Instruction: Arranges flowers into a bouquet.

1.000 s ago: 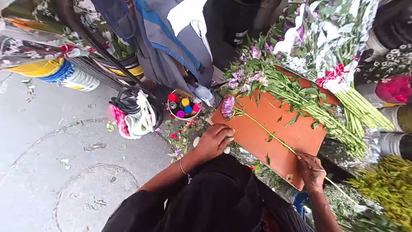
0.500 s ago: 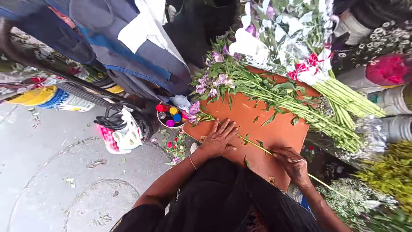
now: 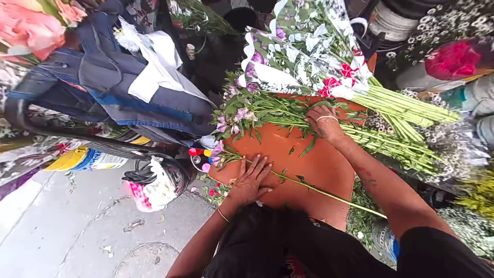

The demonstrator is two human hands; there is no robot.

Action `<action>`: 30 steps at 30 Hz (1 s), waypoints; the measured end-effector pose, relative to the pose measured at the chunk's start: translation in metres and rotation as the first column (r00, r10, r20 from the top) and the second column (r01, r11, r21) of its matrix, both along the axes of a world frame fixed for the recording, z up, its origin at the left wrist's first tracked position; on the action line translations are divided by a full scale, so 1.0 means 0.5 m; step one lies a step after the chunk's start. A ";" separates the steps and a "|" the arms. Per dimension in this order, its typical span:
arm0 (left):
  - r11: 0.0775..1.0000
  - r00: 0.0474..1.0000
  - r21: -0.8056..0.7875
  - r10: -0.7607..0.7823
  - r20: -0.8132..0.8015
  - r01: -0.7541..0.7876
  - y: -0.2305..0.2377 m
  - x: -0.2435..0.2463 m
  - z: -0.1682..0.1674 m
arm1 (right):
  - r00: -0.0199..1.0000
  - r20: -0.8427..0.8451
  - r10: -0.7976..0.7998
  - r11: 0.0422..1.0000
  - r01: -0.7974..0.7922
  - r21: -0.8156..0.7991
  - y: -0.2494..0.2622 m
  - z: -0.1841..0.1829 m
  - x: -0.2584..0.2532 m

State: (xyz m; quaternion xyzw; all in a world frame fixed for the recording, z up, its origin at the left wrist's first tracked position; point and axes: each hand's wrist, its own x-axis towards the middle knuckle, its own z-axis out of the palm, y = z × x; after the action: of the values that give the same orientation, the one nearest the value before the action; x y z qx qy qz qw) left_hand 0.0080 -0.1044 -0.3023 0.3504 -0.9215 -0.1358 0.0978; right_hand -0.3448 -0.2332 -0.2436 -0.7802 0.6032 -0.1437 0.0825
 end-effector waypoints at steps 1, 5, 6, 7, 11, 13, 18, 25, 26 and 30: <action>1.000 1.000 -0.015 -0.001 -0.018 0.001 0.001 0.002 -0.001 | 0.998 -0.070 -0.002 0.997 -0.003 -0.073 0.014 0.006 0.009; 0.998 0.997 -0.062 -0.022 -0.080 0.017 -0.003 0.008 -0.001 | 0.980 -0.111 -0.165 0.929 0.116 -0.352 0.079 0.095 0.042; 0.997 0.995 -0.068 -0.024 -0.094 0.018 -0.003 0.008 -0.003 | 0.974 -0.116 -0.193 0.912 0.134 -0.388 0.094 0.136 0.048; 0.997 0.993 -0.073 -0.026 -0.111 0.018 -0.003 0.008 -0.004 | 0.972 -0.120 -0.200 0.899 0.134 -0.417 0.105 0.177 0.052; 0.996 0.970 -0.091 -0.010 -0.241 -0.013 0.000 0.020 -0.005 | 0.984 -0.131 -0.118 0.907 0.052 -0.419 0.140 0.297 0.063; 0.983 0.935 -0.158 0.036 -0.353 -0.097 0.001 0.024 -0.002 | 0.985 -0.138 -0.104 0.870 0.023 -0.492 0.166 0.318 0.084; 0.997 0.642 0.062 0.070 -0.763 -0.035 -0.035 -0.014 0.100 | 0.973 -0.193 -0.128 0.752 -0.032 -0.659 0.248 0.332 0.149; 0.755 -0.085 0.355 0.474 -0.877 0.551 -0.059 -0.128 0.372 | 0.974 -0.164 -0.155 0.695 -0.010 -0.719 0.328 0.335 0.252; 0.738 -0.101 0.366 0.504 -0.858 0.568 -0.054 -0.137 0.386 | 0.974 -0.139 -0.177 0.689 0.022 -0.724 0.335 0.333 0.245; 0.766 -0.123 0.414 0.532 -0.838 0.492 -0.033 -0.165 0.395 | 0.962 -0.132 -0.238 0.734 0.089 -0.674 0.399 0.298 0.133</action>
State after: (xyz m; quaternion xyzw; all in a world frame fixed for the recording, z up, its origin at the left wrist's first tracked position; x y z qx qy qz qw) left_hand -0.0743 -0.1211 -0.1047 0.1470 -0.3968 -0.6526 0.6285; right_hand -0.2784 -0.0338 -0.0947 -0.7129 0.5846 -0.2718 -0.2760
